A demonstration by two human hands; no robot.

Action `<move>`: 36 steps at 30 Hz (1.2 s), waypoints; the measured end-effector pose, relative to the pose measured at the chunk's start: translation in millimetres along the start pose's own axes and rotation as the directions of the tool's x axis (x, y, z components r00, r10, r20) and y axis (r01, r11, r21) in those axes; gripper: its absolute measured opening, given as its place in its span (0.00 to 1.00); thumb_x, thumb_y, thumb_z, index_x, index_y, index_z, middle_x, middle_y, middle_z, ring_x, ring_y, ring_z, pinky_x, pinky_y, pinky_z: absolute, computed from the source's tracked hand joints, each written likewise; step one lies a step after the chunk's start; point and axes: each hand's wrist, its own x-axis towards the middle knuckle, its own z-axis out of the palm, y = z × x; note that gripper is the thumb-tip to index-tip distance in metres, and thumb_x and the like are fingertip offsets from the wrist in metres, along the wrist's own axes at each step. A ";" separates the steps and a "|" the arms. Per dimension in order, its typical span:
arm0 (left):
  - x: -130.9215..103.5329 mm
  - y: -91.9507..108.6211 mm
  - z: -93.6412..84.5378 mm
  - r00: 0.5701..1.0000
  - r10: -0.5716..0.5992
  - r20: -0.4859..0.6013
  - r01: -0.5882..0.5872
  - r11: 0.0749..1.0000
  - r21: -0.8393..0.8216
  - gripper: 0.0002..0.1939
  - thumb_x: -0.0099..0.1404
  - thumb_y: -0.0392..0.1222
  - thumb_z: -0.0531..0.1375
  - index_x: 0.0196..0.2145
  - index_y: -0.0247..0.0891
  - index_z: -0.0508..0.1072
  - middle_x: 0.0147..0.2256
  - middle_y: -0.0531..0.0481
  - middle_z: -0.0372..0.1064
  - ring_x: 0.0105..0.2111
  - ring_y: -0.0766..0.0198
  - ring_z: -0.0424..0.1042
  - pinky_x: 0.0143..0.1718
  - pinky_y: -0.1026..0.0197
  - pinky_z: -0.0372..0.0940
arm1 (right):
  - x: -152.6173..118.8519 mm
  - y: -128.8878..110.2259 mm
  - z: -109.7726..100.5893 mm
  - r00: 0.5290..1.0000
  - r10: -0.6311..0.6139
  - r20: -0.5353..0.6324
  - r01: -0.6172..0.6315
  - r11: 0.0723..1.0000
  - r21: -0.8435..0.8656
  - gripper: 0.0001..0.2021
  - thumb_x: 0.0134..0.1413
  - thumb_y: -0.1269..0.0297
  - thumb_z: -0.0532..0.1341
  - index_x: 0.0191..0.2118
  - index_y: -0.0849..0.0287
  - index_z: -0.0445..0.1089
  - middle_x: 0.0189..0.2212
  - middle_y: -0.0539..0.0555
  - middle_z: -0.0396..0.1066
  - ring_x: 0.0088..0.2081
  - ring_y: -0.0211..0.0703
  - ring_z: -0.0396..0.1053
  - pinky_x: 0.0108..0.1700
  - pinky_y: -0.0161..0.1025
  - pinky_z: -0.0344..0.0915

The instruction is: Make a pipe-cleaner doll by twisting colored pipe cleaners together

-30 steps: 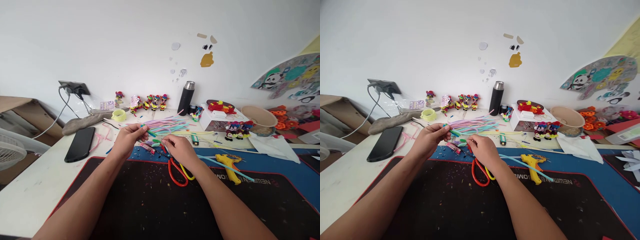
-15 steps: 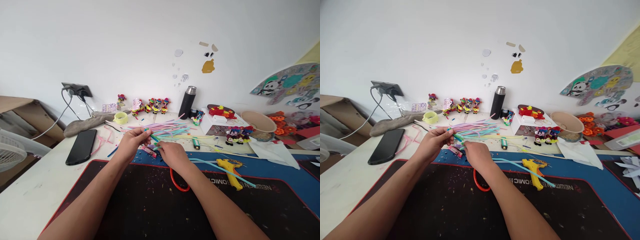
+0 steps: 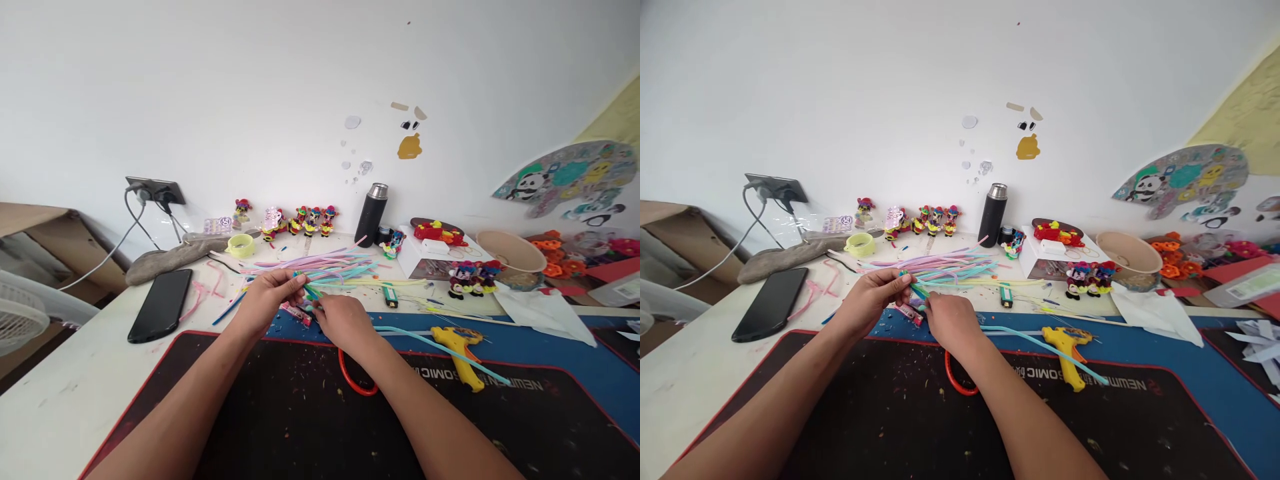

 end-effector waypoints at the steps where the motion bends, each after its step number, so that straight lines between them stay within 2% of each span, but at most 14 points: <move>1: 0.0 -0.2 0.0 1.000 -0.001 -0.001 0.001 1.000 0.003 0.19 0.53 0.55 0.74 0.27 0.35 0.78 0.23 0.50 0.73 0.23 0.67 0.68 0.27 0.64 0.62 | 0.0 0.1 -0.5 1.000 0.006 -0.009 -0.006 1.000 0.022 0.10 0.66 0.63 0.58 0.46 0.58 0.75 0.37 0.59 0.81 0.38 0.53 0.77 0.35 0.41 0.58; 3: -0.2 -0.1 -0.4 1.000 -0.006 -0.006 0.006 1.000 0.002 0.19 0.53 0.55 0.74 0.27 0.35 0.78 0.23 0.50 0.72 0.23 0.67 0.68 0.27 0.64 0.62 | 0.1 1.3 -1.9 0.999 0.025 -0.033 -0.022 0.994 0.108 0.09 0.65 0.62 0.59 0.44 0.57 0.75 0.33 0.57 0.80 0.36 0.50 0.76 0.33 0.40 0.56; 6: -0.7 0.8 -1.5 1.000 -0.018 -0.004 0.018 1.000 -0.013 0.19 0.53 0.55 0.74 0.26 0.35 0.77 0.22 0.51 0.71 0.22 0.68 0.65 0.26 0.64 0.61 | -0.1 6.6 -3.9 0.993 0.087 -0.075 -0.055 0.931 0.360 0.07 0.63 0.61 0.61 0.41 0.56 0.74 0.26 0.51 0.74 0.29 0.44 0.70 0.31 0.38 0.54; 8: -0.9 0.9 -2.3 0.999 -0.036 0.007 0.036 0.999 -0.006 0.20 0.53 0.55 0.73 0.25 0.35 0.76 0.21 0.52 0.70 0.22 0.69 0.64 0.25 0.65 0.60 | -0.7 11.5 -4.9 0.988 0.134 -0.074 -0.069 0.823 0.564 0.06 0.61 0.61 0.62 0.40 0.56 0.73 0.22 0.47 0.68 0.25 0.41 0.66 0.29 0.37 0.55; 11: -0.7 -1.2 -2.8 0.997 -0.067 0.033 0.065 0.996 0.057 0.19 0.54 0.54 0.73 0.25 0.35 0.77 0.22 0.51 0.70 0.22 0.68 0.65 0.26 0.65 0.60 | -3.1 16.6 -7.5 0.987 0.159 -0.029 -0.075 0.609 0.790 0.09 0.60 0.57 0.62 0.39 0.57 0.72 0.19 0.44 0.63 0.20 0.38 0.61 0.26 0.36 0.55; 13: 0.0 -4.1 -2.5 0.996 -0.069 0.053 0.063 0.993 0.101 0.19 0.54 0.54 0.73 0.26 0.35 0.77 0.22 0.51 0.70 0.22 0.68 0.66 0.27 0.65 0.61 | -5.7 17.0 -10.4 0.987 0.159 0.011 -0.089 0.487 0.869 0.11 0.59 0.54 0.63 0.39 0.57 0.71 0.19 0.44 0.62 0.18 0.37 0.60 0.24 0.36 0.56; 16: 1.2 -8.6 -0.9 0.995 -0.083 0.059 0.079 0.994 0.069 0.19 0.53 0.54 0.74 0.28 0.35 0.78 0.25 0.51 0.73 0.23 0.67 0.68 0.28 0.63 0.65 | -9.7 15.0 -15.2 0.988 0.142 0.060 -0.110 0.371 0.922 0.14 0.57 0.52 0.65 0.39 0.58 0.70 0.18 0.43 0.64 0.18 0.36 0.61 0.22 0.34 0.56; 21: 0.3 -12.4 4.5 0.986 -0.146 0.085 0.150 0.987 -0.052 0.19 0.53 0.53 0.75 0.31 0.34 0.78 0.27 0.47 0.76 0.25 0.64 0.73 0.30 0.62 0.70 | -12.4 14.0 -18.2 0.987 0.127 0.099 -0.135 0.315 0.939 0.15 0.57 0.51 0.65 0.38 0.58 0.68 0.18 0.43 0.65 0.18 0.35 0.62 0.21 0.32 0.57; 27: 0.3 -16.8 8.7 0.978 -0.183 0.102 0.200 0.960 -0.198 0.19 0.51 0.49 0.77 0.31 0.32 0.79 0.26 0.45 0.78 0.23 0.67 0.74 0.28 0.67 0.70 | -13.0 16.0 -16.7 0.989 0.109 0.101 -0.128 0.270 0.954 0.17 0.57 0.48 0.65 0.39 0.58 0.68 0.17 0.43 0.65 0.17 0.35 0.62 0.20 0.32 0.58; 36: -3.1 -15.5 13.8 0.970 -0.212 0.117 0.239 0.920 -0.311 0.18 0.48 0.46 0.79 0.29 0.32 0.80 0.23 0.48 0.76 0.23 0.69 0.74 0.26 0.70 0.69 | -16.9 12.6 -17.0 0.993 0.001 0.116 -0.114 0.210 0.971 0.19 0.59 0.45 0.64 0.37 0.58 0.67 0.23 0.47 0.68 0.22 0.38 0.70 0.20 0.32 0.61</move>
